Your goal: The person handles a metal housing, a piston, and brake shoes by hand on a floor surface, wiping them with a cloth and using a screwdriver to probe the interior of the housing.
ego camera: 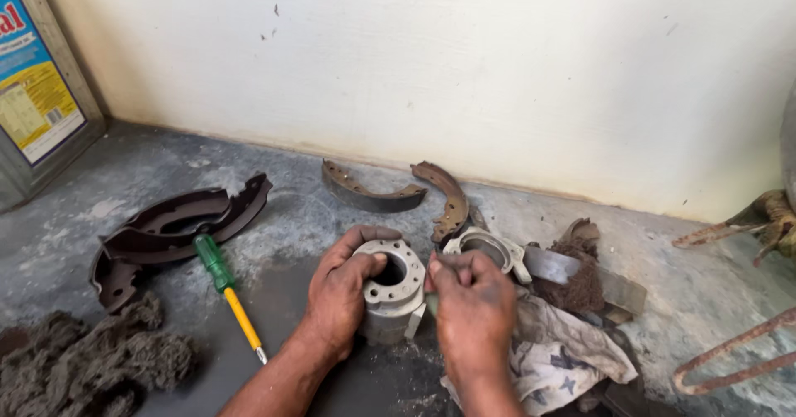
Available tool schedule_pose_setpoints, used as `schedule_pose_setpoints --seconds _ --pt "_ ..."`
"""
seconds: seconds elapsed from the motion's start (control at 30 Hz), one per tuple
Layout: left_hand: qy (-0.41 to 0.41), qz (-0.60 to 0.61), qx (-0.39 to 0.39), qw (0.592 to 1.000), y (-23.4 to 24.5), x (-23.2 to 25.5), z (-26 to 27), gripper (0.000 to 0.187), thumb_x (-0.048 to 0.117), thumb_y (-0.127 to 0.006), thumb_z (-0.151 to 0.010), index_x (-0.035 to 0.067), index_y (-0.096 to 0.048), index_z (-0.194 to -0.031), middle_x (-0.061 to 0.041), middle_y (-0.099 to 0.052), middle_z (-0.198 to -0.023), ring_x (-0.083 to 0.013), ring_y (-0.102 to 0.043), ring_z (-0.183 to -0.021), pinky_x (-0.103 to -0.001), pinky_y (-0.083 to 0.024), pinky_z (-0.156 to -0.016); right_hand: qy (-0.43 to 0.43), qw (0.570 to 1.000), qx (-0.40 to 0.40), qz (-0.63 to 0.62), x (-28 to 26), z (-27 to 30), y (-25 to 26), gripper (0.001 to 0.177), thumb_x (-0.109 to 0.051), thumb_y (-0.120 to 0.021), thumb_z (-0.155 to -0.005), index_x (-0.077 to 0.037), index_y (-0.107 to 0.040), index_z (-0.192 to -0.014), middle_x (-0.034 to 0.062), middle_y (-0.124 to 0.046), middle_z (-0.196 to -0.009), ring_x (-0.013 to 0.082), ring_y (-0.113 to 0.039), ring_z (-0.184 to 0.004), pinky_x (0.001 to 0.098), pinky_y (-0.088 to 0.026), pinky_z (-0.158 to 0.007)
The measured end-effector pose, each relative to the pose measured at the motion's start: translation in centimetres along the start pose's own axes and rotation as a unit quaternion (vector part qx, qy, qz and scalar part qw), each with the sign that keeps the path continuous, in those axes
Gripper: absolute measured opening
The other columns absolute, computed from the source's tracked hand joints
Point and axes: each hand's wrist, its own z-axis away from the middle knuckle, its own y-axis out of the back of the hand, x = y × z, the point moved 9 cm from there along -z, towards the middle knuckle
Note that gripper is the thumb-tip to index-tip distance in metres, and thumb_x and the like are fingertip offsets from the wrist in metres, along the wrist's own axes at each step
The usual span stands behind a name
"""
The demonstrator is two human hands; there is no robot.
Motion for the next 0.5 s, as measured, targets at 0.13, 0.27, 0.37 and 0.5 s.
schedule_pose_setpoints --seconds 0.13,0.27,0.37,0.5 --pt "0.010 0.022 -0.007 1.000 -0.1 0.2 -0.1 0.038 0.007 -0.051 -0.083 -0.001 -0.069 -0.116 -0.012 -0.074 -0.094 -0.0183 -0.069 -0.084 -0.030 -0.056 -0.078 -0.099 0.993 0.027 0.062 -0.6 3.6 0.6 0.011 -0.008 -0.073 -0.090 0.003 -0.073 -0.090 0.0109 -0.072 -0.071 0.0186 -0.070 -0.062 0.0325 -0.058 -0.055" --pt "0.017 0.024 -0.008 1.000 -0.4 0.1 -0.1 0.038 0.006 -0.051 -0.082 0.000 -0.069 -0.115 -0.011 -0.075 -0.093 -0.0183 -0.070 -0.083 -0.030 -0.057 -0.077 -0.140 0.986 0.095 -0.004 0.3 2.9 2.4 0.010 -0.005 -0.071 -0.091 0.004 -0.070 -0.095 0.0085 -0.071 -0.073 0.0163 -0.069 -0.062 0.0292 -0.059 -0.053" --pt "0.035 0.030 0.001 0.999 -0.3 -0.3 0.2 0.037 0.006 -0.051 -0.082 0.000 -0.069 -0.114 -0.011 -0.075 -0.092 -0.0183 -0.070 -0.081 -0.030 -0.056 -0.076 -0.039 0.993 0.099 -0.051 0.3 0.9 3.7 0.019 0.003 -0.074 -0.092 0.003 -0.071 -0.111 0.0065 -0.062 -0.077 0.0125 -0.056 -0.063 0.0259 -0.048 -0.053" --pt "0.015 0.027 0.001 1.000 -0.2 0.0 0.3 0.036 0.004 -0.051 -0.083 0.000 -0.069 -0.114 -0.010 -0.074 -0.092 -0.0162 -0.069 -0.081 -0.030 -0.056 -0.076 -0.100 0.990 0.072 -0.066 2.1 0.9 1.9 0.023 0.002 -0.074 -0.085 0.001 -0.070 -0.107 0.0063 -0.060 -0.072 0.0107 -0.065 -0.062 0.0250 -0.060 -0.056"
